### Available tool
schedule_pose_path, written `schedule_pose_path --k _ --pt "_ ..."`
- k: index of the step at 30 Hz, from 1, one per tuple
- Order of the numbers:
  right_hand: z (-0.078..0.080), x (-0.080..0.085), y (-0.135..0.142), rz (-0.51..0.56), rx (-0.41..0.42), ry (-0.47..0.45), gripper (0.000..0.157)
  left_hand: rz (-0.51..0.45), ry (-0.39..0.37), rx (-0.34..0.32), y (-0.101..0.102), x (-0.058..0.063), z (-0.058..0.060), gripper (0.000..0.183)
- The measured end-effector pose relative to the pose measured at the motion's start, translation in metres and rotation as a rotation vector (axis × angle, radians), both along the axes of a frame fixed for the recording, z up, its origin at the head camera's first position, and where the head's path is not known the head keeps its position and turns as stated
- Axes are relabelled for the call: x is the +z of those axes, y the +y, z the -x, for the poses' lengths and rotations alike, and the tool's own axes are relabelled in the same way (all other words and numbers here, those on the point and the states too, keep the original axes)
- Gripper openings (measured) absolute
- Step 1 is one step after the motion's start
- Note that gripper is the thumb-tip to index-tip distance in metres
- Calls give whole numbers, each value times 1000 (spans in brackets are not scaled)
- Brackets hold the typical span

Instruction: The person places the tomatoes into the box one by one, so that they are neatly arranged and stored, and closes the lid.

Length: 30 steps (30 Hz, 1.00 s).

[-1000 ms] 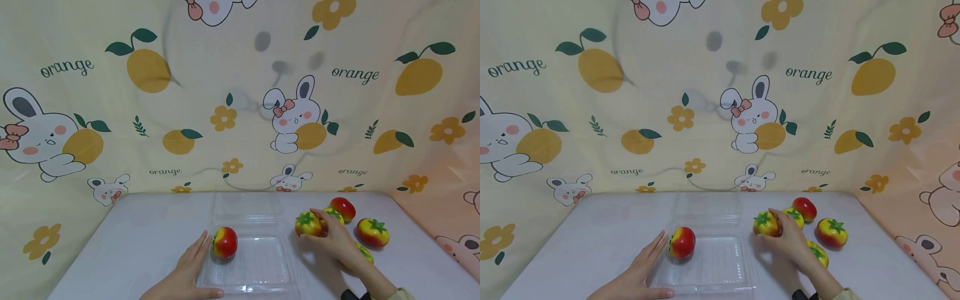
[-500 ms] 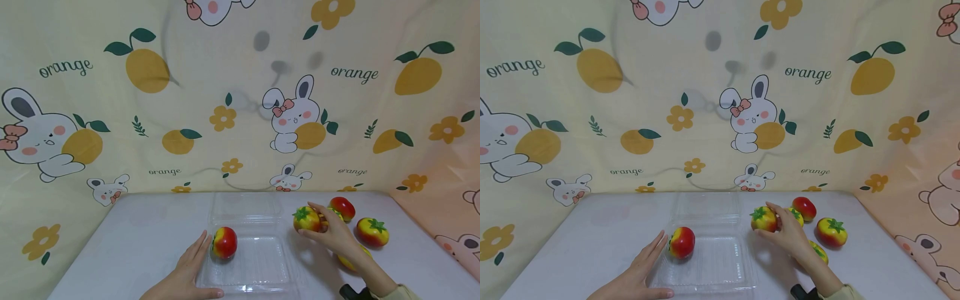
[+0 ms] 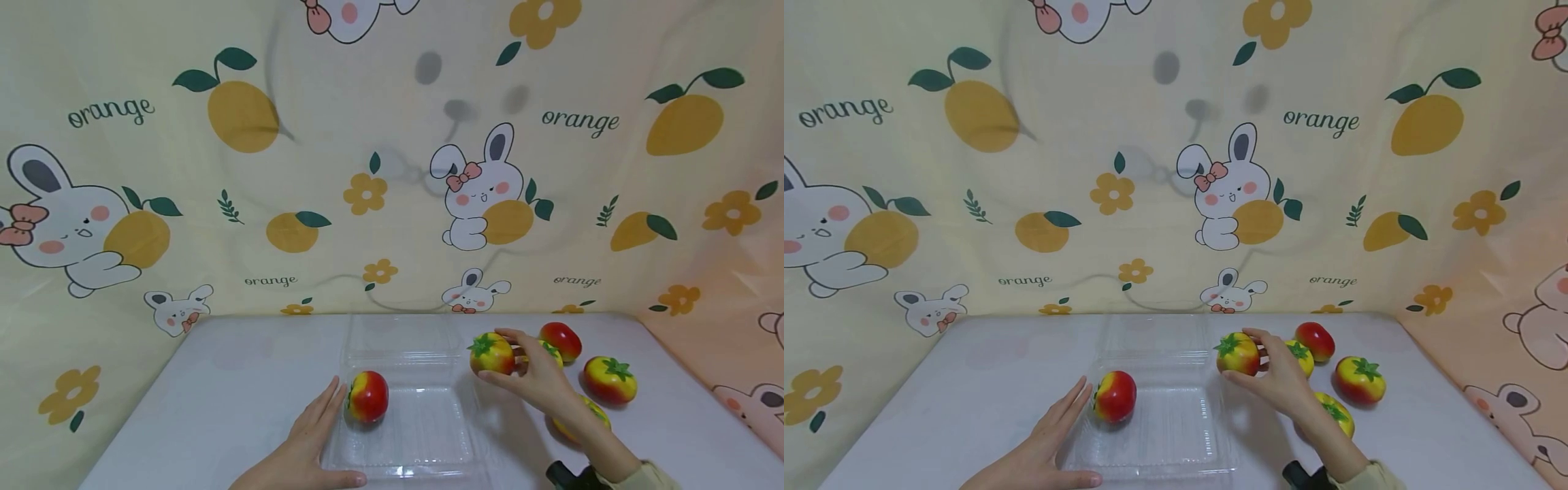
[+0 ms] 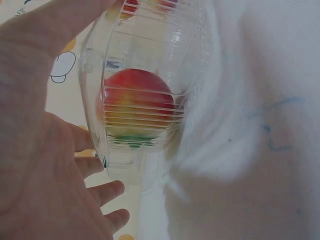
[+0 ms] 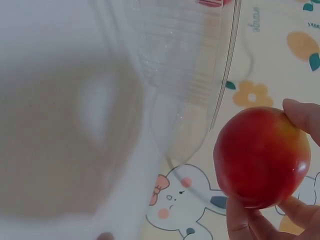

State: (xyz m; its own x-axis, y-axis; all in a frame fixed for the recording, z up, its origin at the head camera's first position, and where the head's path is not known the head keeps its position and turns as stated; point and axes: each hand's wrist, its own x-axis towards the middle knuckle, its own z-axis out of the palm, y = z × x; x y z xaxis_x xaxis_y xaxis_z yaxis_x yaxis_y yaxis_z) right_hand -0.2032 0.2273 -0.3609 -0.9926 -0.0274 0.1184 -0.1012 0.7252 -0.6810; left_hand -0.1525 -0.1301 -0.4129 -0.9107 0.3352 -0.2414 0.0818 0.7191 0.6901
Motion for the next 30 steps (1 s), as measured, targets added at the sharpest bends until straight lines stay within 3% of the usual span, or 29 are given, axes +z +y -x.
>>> schedule_pose_path --k 5,12,21,30 --pt "0 0 -6 22 1 -22 85 -2 -4 0 0 0 0 121" --pt "-2 0 -13 91 -21 -138 95 3 -8 7 0 -1 0 122" --pt "1 -10 -24 76 105 34 77 2 15 -8 0 0 0 121" --pt "-1 -9 -34 85 108 -13 76 5 5 0 0 -1 0 122"
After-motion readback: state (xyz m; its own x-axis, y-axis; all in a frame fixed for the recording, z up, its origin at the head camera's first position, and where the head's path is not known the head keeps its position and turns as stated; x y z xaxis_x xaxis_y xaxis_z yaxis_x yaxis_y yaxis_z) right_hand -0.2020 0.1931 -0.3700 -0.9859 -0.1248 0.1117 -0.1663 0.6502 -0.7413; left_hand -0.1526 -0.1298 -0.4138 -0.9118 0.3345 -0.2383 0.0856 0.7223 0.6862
